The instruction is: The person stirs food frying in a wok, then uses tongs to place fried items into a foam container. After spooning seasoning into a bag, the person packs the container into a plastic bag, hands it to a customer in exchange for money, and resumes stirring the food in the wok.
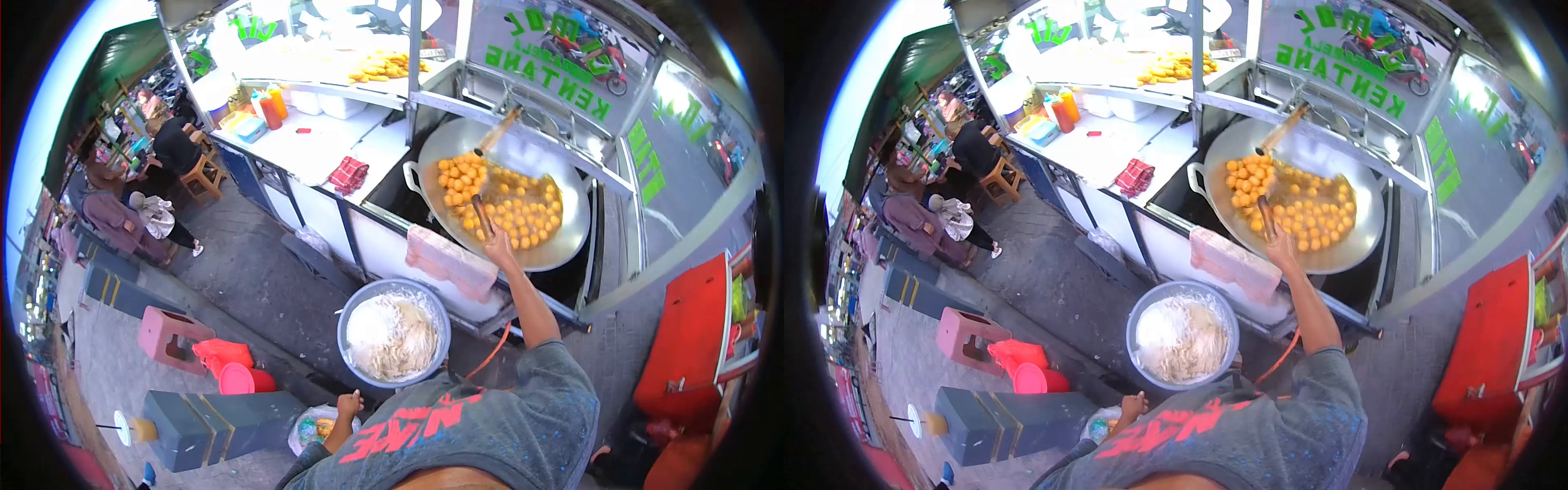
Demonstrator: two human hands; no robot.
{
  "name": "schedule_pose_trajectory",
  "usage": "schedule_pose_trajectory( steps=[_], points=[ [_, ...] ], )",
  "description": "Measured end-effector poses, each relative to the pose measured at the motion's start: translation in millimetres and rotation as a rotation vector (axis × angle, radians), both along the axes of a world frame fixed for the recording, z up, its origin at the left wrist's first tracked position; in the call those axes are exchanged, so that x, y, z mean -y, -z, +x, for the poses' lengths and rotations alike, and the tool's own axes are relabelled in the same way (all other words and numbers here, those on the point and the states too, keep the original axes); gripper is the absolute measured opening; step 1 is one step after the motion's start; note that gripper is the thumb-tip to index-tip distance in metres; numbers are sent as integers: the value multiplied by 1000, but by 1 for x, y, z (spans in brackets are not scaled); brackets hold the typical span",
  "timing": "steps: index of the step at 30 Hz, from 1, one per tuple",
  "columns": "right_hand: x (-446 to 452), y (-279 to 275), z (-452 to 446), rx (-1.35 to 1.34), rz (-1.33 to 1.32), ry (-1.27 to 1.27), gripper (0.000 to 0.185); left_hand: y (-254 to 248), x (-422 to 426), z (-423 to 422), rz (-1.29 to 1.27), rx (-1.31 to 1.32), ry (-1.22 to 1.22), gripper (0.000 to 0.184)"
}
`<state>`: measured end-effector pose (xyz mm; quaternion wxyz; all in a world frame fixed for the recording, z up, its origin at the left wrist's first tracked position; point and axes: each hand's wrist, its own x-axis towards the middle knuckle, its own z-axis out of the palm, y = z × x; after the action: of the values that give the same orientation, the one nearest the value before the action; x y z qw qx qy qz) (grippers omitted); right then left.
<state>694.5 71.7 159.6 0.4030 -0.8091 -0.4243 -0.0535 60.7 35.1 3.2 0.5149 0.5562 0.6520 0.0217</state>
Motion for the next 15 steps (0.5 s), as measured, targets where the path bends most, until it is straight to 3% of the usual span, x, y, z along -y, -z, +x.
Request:
schedule_pose_trajectory(
  steps=[1, 4, 5, 9, 12, 15],
  points=[
    [15, -13, -21, -53, 6, 3, 46, 2, -3, 3, -18, 0, 2, 37],
    [68, -85, -72, -49, -452, -37, 54, 1, -4, 6, 17, 44, 130, 27],
    [85, -70, -75, 65, -467, 8, 66, 2, -4, 10, -45, 74, 77, 21],
    [155, -90, -108, 212, -611, 100, 67, -4, 2, 17, -150, 153, -9, 27],
    [194, -100, -107, 257, -639, 255, 71, 29, 6, 4, -178, 203, 40, 25],
    [213, -107, -73, 293, -675, 400, 69, 10, 10, 10, -155, 73, 152, 22]
  ],
)
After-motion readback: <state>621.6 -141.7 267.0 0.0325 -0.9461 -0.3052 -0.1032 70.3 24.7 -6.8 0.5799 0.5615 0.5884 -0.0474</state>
